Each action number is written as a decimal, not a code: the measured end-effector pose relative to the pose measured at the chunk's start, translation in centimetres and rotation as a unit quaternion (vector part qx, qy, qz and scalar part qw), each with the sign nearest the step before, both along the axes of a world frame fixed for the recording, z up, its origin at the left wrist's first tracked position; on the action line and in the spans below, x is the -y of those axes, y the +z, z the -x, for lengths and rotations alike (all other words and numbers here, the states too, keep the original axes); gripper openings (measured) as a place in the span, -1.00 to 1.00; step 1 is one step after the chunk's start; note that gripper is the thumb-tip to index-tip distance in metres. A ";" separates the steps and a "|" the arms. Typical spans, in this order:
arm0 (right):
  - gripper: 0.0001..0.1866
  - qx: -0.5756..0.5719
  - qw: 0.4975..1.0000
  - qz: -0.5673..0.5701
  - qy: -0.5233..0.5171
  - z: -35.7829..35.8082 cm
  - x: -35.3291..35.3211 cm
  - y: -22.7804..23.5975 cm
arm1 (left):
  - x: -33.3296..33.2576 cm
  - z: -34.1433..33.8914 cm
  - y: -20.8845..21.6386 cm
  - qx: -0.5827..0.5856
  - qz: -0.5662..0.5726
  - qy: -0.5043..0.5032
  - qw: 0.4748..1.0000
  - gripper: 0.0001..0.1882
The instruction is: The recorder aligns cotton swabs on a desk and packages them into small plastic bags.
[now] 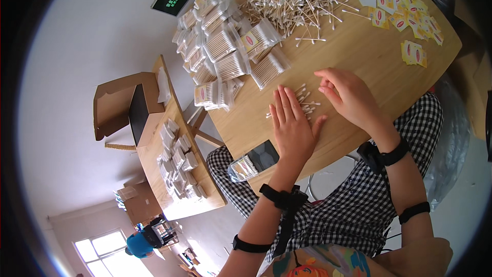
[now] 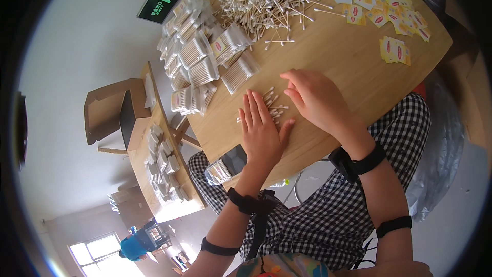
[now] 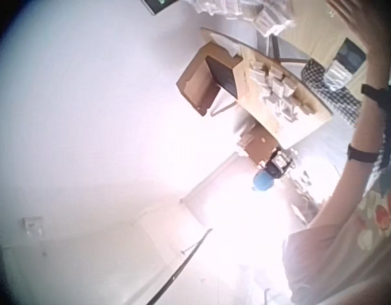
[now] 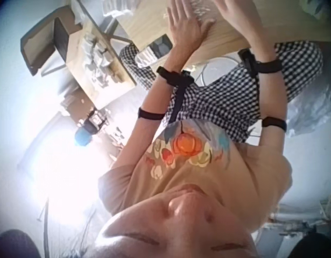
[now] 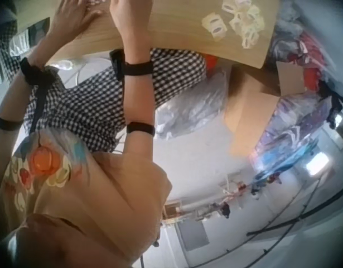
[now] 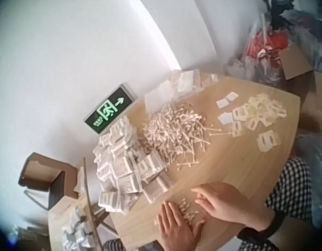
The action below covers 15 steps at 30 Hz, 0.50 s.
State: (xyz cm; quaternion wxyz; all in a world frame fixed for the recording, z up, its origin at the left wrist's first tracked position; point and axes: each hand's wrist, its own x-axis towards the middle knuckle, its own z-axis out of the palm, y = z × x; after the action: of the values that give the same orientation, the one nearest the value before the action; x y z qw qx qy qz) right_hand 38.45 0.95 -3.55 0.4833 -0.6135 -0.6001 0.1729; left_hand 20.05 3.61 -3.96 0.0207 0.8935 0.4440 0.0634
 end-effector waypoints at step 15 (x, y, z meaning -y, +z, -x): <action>-0.91 0.062 0.982 0.067 0.167 0.1 1.3 1.1 | 3.1 2.0 0.4 0.033 0.053 -0.004 0.998 0.10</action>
State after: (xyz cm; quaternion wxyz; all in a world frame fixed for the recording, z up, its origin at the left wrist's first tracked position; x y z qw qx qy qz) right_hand 38.32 -0.37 -2.43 0.3674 -0.5451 -0.7101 0.2524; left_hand 18.04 0.54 -3.60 0.0835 0.8905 0.4419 0.0693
